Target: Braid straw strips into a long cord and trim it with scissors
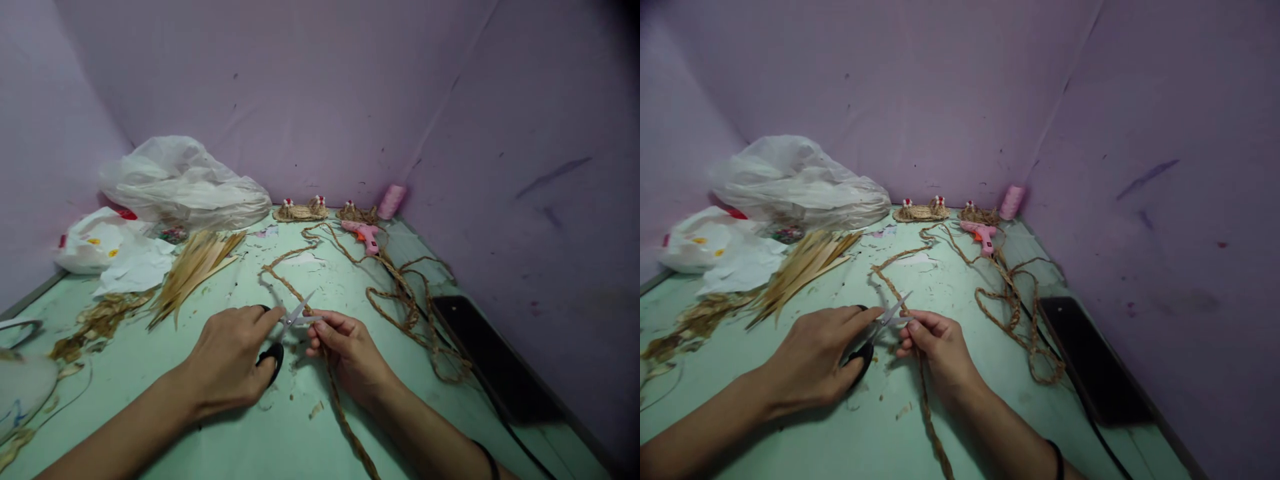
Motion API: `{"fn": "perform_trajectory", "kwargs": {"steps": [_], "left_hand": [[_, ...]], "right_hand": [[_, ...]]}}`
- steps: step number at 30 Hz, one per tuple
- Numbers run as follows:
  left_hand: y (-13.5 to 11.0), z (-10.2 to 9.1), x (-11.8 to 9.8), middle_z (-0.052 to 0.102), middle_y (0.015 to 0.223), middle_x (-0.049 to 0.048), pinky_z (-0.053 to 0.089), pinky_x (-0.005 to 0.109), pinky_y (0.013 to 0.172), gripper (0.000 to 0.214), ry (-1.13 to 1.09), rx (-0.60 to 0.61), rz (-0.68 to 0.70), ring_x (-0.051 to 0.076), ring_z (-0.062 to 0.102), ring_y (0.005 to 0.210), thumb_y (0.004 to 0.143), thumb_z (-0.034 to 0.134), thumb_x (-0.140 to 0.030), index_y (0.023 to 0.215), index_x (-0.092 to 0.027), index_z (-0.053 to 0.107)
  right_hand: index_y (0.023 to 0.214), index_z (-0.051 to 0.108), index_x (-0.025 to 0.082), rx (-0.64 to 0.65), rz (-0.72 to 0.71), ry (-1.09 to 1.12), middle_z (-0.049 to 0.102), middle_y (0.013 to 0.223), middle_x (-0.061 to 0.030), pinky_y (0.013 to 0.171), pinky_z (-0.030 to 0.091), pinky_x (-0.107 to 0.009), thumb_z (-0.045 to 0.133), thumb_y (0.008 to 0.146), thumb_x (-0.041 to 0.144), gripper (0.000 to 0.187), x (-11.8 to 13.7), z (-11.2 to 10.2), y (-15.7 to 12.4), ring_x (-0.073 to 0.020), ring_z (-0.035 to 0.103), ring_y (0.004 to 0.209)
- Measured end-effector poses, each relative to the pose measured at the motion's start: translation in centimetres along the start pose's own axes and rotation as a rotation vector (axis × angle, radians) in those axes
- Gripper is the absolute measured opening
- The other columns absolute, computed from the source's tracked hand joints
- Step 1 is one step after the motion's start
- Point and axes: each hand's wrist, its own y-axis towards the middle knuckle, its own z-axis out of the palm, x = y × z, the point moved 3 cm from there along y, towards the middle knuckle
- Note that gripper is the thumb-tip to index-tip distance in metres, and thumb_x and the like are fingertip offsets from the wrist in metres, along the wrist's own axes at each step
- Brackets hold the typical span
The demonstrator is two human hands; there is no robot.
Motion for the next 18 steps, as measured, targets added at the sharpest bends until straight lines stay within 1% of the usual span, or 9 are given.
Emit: {"fn": "perform_trajectory", "kwargs": {"steps": [3,8,13,18], "left_hand": [[0.02,0.55,-0.10,0.059,0.089,0.0076,0.041,0.034,0.069,0.050,0.072,0.030,0.016,0.022,0.055,0.078,0.070,0.044,-0.027,0.119,-0.021,0.045],[0.03,0.81,0.04,0.058,0.087,0.0078,0.043,0.035,0.067,0.053,0.087,0.060,0.020,0.022,0.055,0.076,0.072,0.042,-0.027,0.124,-0.018,0.041],[0.02,0.77,0.09,0.058,0.087,0.0075,0.042,0.032,0.064,0.054,0.092,0.076,0.053,0.020,0.055,0.074,0.071,0.042,-0.025,0.125,-0.019,0.039],[0.01,0.89,0.26,0.059,0.086,0.0071,0.042,0.031,0.062,0.054,0.106,0.144,0.071,0.020,0.056,0.073,0.071,0.042,-0.022,0.125,-0.020,0.038]], "right_hand": [[0.080,0.069,0.014,0.018,-0.006,-0.004,0.062,0.058,-0.0001,0.054,0.048,-0.023,0.075,0.057,0.023,0.025,-0.16,0.01,-0.06,-0.0071,0.053,0.049],[0.079,0.068,0.013,0.032,0.010,-0.057,0.061,0.059,-0.0006,0.050,0.047,-0.023,0.073,0.058,0.024,0.024,-0.02,0.29,-0.35,-0.0070,0.052,0.048],[0.079,0.068,0.013,0.030,0.014,-0.105,0.061,0.058,-0.0016,0.045,0.043,-0.019,0.073,0.057,0.022,0.025,0.09,0.38,-0.45,-0.0060,0.049,0.046],[0.073,0.067,0.011,0.027,0.005,-0.132,0.060,0.057,-0.0016,0.039,0.038,-0.016,0.073,0.056,0.023,0.022,0.08,0.38,-0.38,-0.0048,0.046,0.044]]}}
